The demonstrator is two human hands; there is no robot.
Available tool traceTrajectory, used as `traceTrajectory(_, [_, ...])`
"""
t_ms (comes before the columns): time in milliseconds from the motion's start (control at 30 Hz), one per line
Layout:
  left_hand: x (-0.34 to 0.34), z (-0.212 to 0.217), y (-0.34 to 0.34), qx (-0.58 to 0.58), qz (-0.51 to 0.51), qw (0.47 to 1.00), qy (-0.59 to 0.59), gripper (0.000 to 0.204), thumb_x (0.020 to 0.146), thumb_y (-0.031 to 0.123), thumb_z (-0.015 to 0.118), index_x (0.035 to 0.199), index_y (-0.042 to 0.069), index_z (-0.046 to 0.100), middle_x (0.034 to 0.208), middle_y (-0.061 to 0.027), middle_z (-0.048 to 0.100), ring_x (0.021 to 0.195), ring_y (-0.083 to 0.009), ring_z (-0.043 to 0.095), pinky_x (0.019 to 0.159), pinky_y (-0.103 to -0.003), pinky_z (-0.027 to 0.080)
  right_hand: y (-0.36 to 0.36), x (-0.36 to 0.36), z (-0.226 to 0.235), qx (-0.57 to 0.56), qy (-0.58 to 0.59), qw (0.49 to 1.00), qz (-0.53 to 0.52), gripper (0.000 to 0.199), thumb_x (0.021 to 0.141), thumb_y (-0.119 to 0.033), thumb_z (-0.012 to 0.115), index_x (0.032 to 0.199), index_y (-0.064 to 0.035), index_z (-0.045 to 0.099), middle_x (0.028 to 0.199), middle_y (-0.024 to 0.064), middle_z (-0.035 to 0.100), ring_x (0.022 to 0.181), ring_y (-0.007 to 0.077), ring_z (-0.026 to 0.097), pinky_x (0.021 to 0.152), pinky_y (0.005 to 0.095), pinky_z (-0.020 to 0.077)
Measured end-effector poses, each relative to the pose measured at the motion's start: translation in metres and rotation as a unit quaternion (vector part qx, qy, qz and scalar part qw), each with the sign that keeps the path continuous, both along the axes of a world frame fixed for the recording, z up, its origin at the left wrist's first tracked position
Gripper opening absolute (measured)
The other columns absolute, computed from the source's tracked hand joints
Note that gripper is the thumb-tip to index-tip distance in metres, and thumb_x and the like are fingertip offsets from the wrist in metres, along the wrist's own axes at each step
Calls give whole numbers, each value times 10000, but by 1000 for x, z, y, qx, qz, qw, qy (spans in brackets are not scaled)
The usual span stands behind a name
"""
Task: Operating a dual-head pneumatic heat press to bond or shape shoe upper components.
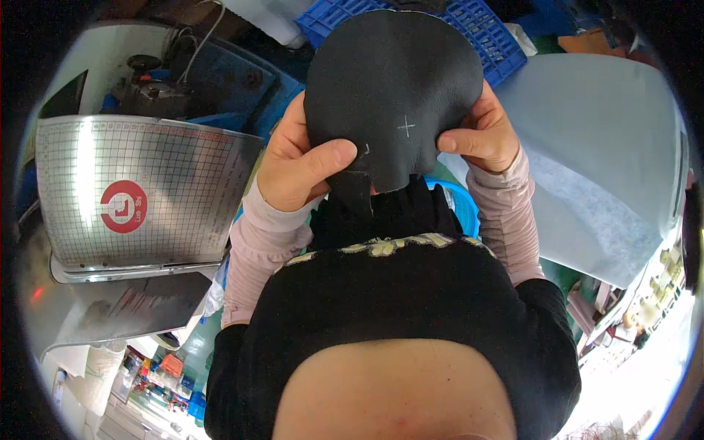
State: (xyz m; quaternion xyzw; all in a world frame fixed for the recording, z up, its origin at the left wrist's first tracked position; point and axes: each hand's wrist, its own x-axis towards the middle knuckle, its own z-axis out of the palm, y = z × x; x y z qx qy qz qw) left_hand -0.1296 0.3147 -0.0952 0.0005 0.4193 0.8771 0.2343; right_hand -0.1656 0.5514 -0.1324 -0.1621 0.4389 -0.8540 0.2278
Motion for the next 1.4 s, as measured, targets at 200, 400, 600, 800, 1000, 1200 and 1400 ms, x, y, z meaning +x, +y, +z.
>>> traceTrajectory(200, [7, 13, -13, -103, 46, 983, 143, 540, 776, 15, 620, 1268, 19, 397, 1127, -98, 557, 1017, -181, 557, 893, -315, 430, -11, -2, 7, -47, 9, 999, 25, 670, 668, 35, 684, 1283, -6, 420, 1199, 135, 553, 1097, 243, 542, 966, 372, 403])
traceTrajectory(400, [16, 29, -21, -117, 92, 964, 221, 560, 776, -2, 616, 1281, -17, 374, 1175, -113, 533, 1054, -190, 544, 909, -304, 417, -23, -1, 18, -66, 23, 997, 39, 680, 662, 24, 682, 1288, -10, 419, 1196, 137, 556, 1074, 243, 557, 952, 367, 416])
traceTrajectory(600, [30, 41, -33, -129, 106, 946, 278, 572, 782, 21, 632, 1288, -34, 371, 1200, -134, 522, 1067, -199, 541, 913, -304, 415, -34, 7, 27, -58, 39, 996, 63, 642, 672, 31, 706, 1262, -17, 457, 1166, 120, 580, 1053, 225, 568, 932, 355, 430])
traceTrajectory(800, [41, 58, -42, -103, 95, 958, 252, 531, 788, 53, 648, 1256, -45, 417, 1166, -135, 546, 1032, -189, 560, 888, -285, 426, -49, 13, 37, -23, 68, 994, 79, 576, 698, 42, 695, 1233, -15, 490, 1160, 111, 586, 1038, 207, 572, 922, 346, 435])
traceTrajectory(1000, [51, 59, -54, -129, 88, 969, 191, 487, 796, 85, 660, 1227, -28, 461, 1115, -120, 580, 962, -177, 590, 849, -288, 454, -60, 17, 46, 1, 72, 992, 107, 561, 709, 21, 689, 1232, -14, 490, 1163, 110, 584, 1044, 205, 568, 931, 348, 426])
traceTrajectory(1200, [55, 52, -45, -85, 156, 977, 118, 483, 807, 83, 644, 1245, 13, 452, 1109, -102, 579, 984, -168, 576, 848, -310, 471, -72, 20, 46, -32, 42, 993, 103, 572, 713, 11, 687, 1244, -19, 476, 1162, 106, 584, 1047, 203, 564, 940, 349, 417])
traceTrajectory(1400, [23, 6, -40, -70, 119, 989, 45, 470, 827, 89, 615, 1253, 11, 432, 1114, -100, 572, 978, -166, 575, 853, -312, 476, -55, 14, 16, 95, -26, 994, 39, 527, 732, -68, 714, 1206, -11, 492, 1110, 89, 599, 1001, 182, 570, 901, 333, 438])
